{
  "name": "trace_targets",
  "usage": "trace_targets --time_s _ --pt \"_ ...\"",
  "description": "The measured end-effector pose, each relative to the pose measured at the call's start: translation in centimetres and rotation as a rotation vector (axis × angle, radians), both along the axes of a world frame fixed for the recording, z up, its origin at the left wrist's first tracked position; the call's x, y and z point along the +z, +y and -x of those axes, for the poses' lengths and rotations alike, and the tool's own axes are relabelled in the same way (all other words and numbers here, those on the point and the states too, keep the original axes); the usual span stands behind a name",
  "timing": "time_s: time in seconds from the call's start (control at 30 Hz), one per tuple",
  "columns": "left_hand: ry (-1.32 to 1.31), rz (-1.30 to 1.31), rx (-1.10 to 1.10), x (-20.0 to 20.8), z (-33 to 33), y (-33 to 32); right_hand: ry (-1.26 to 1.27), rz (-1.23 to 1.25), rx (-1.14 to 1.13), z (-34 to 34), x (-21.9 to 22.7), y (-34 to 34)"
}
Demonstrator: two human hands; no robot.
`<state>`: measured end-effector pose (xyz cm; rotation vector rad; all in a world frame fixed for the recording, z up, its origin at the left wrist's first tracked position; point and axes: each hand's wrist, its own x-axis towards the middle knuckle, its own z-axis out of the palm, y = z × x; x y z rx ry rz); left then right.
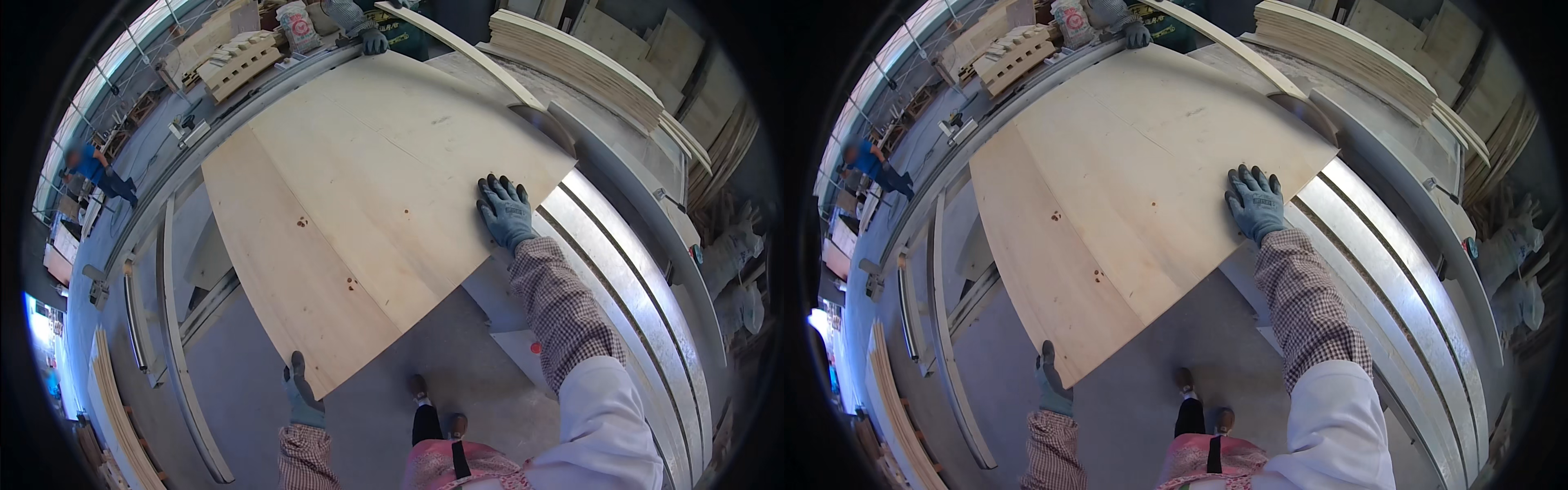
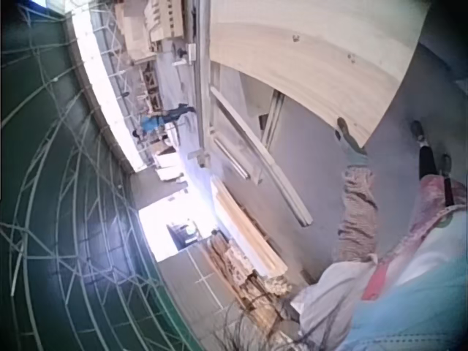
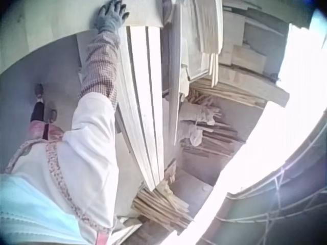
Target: The person positions a large sheet of plywood on a table saw and, with assistance from a coworker, pushes it through the blade to make a cut. The person then uses a tape measure to measure the cut piece.
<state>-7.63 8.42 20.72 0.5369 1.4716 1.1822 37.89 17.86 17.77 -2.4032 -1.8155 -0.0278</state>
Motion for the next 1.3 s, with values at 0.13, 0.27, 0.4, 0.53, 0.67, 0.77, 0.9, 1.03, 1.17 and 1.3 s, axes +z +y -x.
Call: trace_targets --time_s 0.13,0.27,0.4,0.53,0.67,0.77,0.9,1.03,1.17,1.3 --pt "-0.002 0.017 -0.026 0.3 0.3 -0.1 0.010 0.001 0.010 0.0 0.2 0.1" --pt "-0.008 -0.006 -0.038 -0.2 0.6 0.6 0.026 0.025 -0.002 0.2 0.4 0.8" --pt "0.073 0.088 -0.014 0.2 0.4 1.4 -0.028 0.004 0.019 0.2 0.0 1.8" --pt "0.147 0.154 -0.038 1.0 0.1 1.5 -0.014 0.071 0.017 0.2 -0.1 1.6" --pt "0.202 0.137 -0.066 -0.3 1.1 1.3 -0.021 0.046 0.018 0.0 -0.3 0.8" --pt "0.205 0.143 -0.159 0.8 1.7 0.5 -0.013 0.072 0.004 0.3 -0.2 0.0" --pt "0.195 0.100 -0.140 0.9 2.8 -2.4 -0.021 0.038 0.032 1.7 0.6 -2.6" --pt "0.274 0.102 -0.161 1.2 3.5 -5.8 -0.046 -0.047 0.048 2.5 -0.4 -7.0" --pt "0.371 0.093 -0.187 -0.5 5.2 -10.8 -0.027 0.008 0.040 3.7 -0.1 -11.6" --pt "0.271 0.120 -0.139 -0.4 5.0 -13.7 -0.005 0.024 0.029 3.9 0.3 -14.8"
